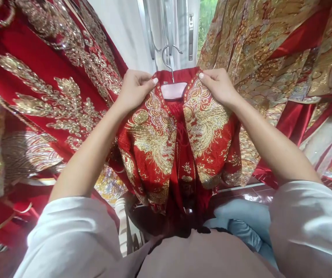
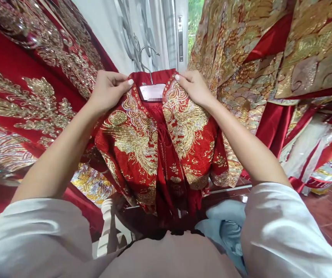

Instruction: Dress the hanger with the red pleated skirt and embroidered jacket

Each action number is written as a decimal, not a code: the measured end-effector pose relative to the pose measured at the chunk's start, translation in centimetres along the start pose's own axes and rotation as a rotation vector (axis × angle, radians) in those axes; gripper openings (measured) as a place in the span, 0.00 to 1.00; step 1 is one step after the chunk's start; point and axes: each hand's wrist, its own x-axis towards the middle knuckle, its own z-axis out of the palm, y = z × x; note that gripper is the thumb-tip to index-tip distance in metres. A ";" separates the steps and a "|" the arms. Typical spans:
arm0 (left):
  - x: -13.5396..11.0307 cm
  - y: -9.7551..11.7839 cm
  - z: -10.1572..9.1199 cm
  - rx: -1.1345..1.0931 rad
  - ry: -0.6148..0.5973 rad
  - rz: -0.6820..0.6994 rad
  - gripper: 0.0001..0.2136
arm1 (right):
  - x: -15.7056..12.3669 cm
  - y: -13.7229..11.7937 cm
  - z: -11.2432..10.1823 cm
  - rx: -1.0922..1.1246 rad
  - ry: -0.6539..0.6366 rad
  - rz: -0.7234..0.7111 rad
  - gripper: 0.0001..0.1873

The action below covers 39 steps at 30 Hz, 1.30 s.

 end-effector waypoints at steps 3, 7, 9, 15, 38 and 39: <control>-1.8 -1.5 -2.3 0.007 -0.305 -0.050 0.17 | -1.5 1.1 -3.0 0.111 -0.193 0.142 0.13; -4.9 -5.7 -4.0 -0.103 -0.517 -0.328 0.19 | -5.0 3.5 -6.5 0.096 -0.318 0.342 0.19; -6.0 -6.4 -3.4 -0.059 -0.426 -0.425 0.18 | -6.7 4.1 -6.7 0.015 -0.317 0.337 0.23; -9.6 -2.2 1.4 0.383 0.244 -0.389 0.22 | -11.9 0.1 0.0 -0.510 0.296 0.388 0.29; -25.2 5.9 13.8 0.214 0.002 -0.427 0.06 | -23.2 -9.6 13.9 -0.169 -0.044 0.441 0.29; -24.6 5.8 13.5 0.229 -0.065 -0.422 0.06 | -22.8 -8.9 13.7 -0.162 -0.102 0.451 0.30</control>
